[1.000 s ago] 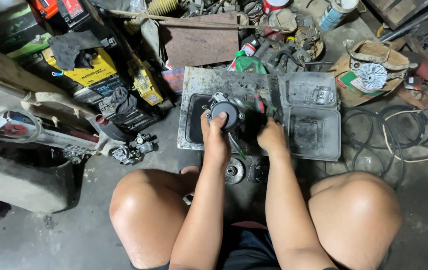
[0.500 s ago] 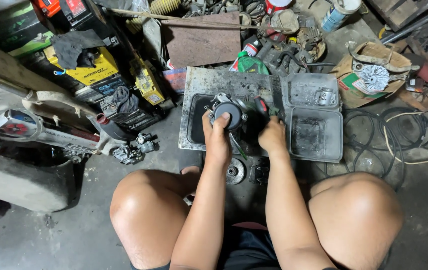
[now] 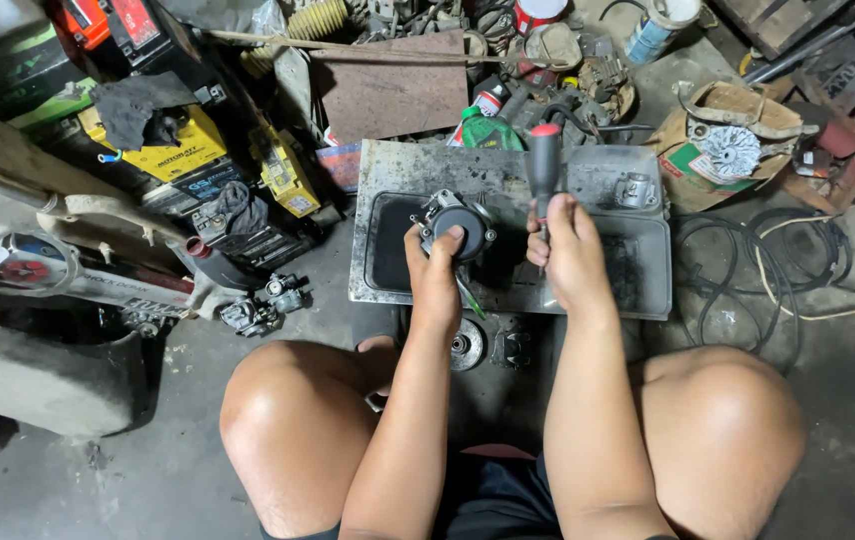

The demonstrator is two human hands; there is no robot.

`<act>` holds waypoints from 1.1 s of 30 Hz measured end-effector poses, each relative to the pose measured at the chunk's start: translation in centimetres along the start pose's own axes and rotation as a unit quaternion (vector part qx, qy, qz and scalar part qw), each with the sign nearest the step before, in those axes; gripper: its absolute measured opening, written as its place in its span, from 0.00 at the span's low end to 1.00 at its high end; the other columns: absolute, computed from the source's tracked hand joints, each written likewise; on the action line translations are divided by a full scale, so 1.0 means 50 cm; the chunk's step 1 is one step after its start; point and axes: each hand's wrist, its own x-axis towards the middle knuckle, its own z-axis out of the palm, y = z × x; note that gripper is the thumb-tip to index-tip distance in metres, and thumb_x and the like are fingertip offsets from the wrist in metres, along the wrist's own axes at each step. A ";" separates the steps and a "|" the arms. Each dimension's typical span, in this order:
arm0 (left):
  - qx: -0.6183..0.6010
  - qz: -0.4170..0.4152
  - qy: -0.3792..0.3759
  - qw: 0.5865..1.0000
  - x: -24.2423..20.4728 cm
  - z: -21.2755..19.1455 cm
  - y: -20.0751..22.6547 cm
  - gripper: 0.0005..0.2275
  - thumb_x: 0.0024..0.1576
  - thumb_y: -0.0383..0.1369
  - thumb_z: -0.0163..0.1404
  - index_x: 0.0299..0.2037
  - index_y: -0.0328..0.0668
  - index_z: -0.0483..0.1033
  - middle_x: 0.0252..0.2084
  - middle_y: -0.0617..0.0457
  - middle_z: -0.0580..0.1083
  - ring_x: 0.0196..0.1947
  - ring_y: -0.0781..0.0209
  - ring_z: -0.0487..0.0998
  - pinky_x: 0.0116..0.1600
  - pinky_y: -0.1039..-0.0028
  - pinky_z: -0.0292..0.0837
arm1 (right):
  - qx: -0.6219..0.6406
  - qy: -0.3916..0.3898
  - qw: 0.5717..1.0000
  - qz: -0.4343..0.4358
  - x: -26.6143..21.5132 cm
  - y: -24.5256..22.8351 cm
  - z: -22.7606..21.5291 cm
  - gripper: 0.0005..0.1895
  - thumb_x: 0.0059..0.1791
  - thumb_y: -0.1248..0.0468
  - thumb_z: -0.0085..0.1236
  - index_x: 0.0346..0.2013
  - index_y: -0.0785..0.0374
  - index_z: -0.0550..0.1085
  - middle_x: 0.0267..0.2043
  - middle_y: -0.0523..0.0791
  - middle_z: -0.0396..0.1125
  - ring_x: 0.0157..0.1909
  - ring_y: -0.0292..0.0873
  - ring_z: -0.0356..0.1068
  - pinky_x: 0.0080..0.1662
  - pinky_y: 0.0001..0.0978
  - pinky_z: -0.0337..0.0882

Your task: The person assembles a carburetor by hand, placing a spring and a black circular cover onto the main body. They then use a screwdriver to tighten the screws on the cover, securing the assembly.

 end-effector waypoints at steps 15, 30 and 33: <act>0.201 -0.056 -0.042 0.977 -0.044 0.049 0.011 0.40 0.47 0.47 0.61 0.66 0.32 0.58 0.58 0.26 0.66 0.60 0.38 0.70 0.65 0.53 0.62 | 0.109 -0.037 0.947 -0.299 -0.078 -0.089 -0.027 0.21 0.60 0.47 0.29 0.51 0.63 0.57 0.28 0.43 0.49 0.24 0.33 0.47 0.29 0.23 0.56; 0.229 -0.060 -0.077 0.968 -0.068 0.084 0.004 0.39 0.46 0.48 0.61 0.65 0.37 0.61 0.54 0.28 0.69 0.58 0.36 0.72 0.62 0.53 0.65 | 0.100 -0.039 0.925 -0.364 -0.059 -0.055 -0.035 0.19 0.61 0.50 0.30 0.51 0.65 0.57 0.28 0.42 0.50 0.24 0.32 0.48 0.29 0.23 0.59; 0.236 -0.056 -0.079 0.967 -0.062 0.083 -0.003 0.38 0.45 0.48 0.62 0.64 0.38 0.62 0.52 0.29 0.70 0.57 0.37 0.73 0.61 0.53 0.66 | 0.097 -0.041 0.923 -0.370 -0.057 -0.056 -0.035 0.19 0.62 0.51 0.30 0.50 0.65 0.57 0.28 0.43 0.50 0.24 0.32 0.48 0.29 0.23 0.58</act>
